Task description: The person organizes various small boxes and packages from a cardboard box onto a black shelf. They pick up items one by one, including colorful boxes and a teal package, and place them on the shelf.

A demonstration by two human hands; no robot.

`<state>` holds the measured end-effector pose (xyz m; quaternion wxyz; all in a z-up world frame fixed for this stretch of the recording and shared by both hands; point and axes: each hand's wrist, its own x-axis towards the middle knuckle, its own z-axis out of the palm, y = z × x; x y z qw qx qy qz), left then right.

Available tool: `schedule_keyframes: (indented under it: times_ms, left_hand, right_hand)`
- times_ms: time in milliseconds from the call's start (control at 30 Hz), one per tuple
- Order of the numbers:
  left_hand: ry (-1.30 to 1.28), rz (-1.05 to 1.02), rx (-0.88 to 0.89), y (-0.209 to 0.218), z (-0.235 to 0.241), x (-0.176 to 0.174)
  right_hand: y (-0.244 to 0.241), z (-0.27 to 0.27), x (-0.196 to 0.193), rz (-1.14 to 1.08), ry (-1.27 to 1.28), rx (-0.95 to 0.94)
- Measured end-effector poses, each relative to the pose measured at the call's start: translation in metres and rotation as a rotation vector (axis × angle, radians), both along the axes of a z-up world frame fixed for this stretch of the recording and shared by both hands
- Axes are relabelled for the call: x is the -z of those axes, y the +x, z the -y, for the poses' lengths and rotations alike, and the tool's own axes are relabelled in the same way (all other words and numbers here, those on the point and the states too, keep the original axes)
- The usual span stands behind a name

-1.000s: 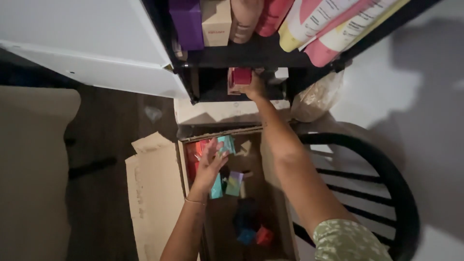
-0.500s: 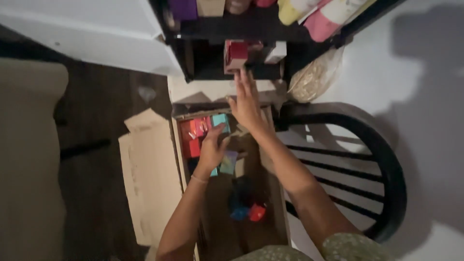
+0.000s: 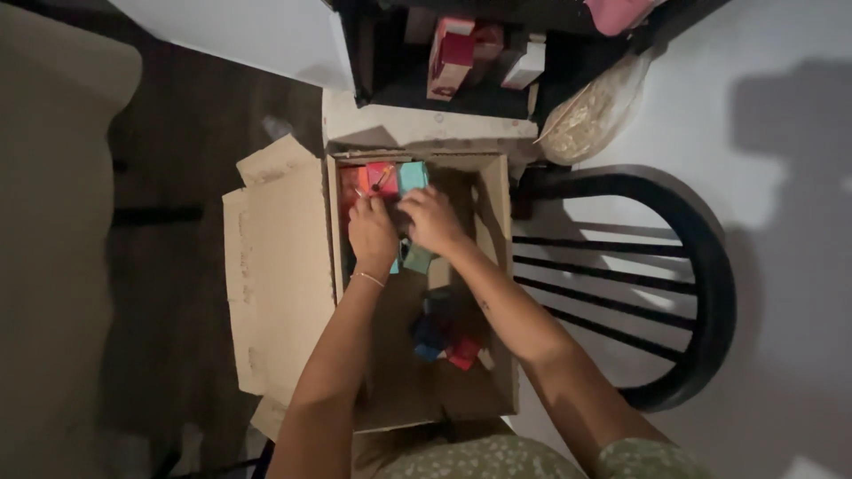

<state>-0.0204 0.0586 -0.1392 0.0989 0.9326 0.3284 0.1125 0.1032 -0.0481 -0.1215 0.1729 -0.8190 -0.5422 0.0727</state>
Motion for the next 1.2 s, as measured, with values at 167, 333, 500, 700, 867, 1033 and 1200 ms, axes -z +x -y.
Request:
schedule_keyframes:
  times_ms: [167,333,500,700,867,1033,1200]
  left_hand:
    - [-0.107,-0.165,0.054,-0.017,0.017,-0.006]
    - [-0.145,-0.163,0.032,-0.043,0.042,-0.036]
    - [-0.208,-0.229,-0.017,-0.071,0.058,-0.039]
    - [0.152,0.137,-0.125,-0.052,0.034,-0.073]
    - [0.026,0.026,-0.154,-0.043,0.05,-0.039]
    - [-0.088,0.215,-0.119,-0.046,0.058,-0.04]
    - [-0.888,0.334,-0.209,-0.042,0.051,-0.074]
  right_hand:
    - [-0.038,-0.007,-0.065,0.038,-0.184,-0.074]
    - [-0.053,-0.011,-0.036,-0.118,-0.609,-0.103]
    - [-0.07,-0.007,-0.048,-0.066,-0.626,-0.094]
    - [-0.073,-0.017,-0.07,-0.2,-0.38,-0.032]
    - [-0.055,-0.012,-0.02,-0.387,0.02,-0.019]
    - [-0.034,-0.01,0.041,-0.223,0.121,0.323]
    - [-0.021,-0.026,0.018,-0.759,-0.18,0.726]
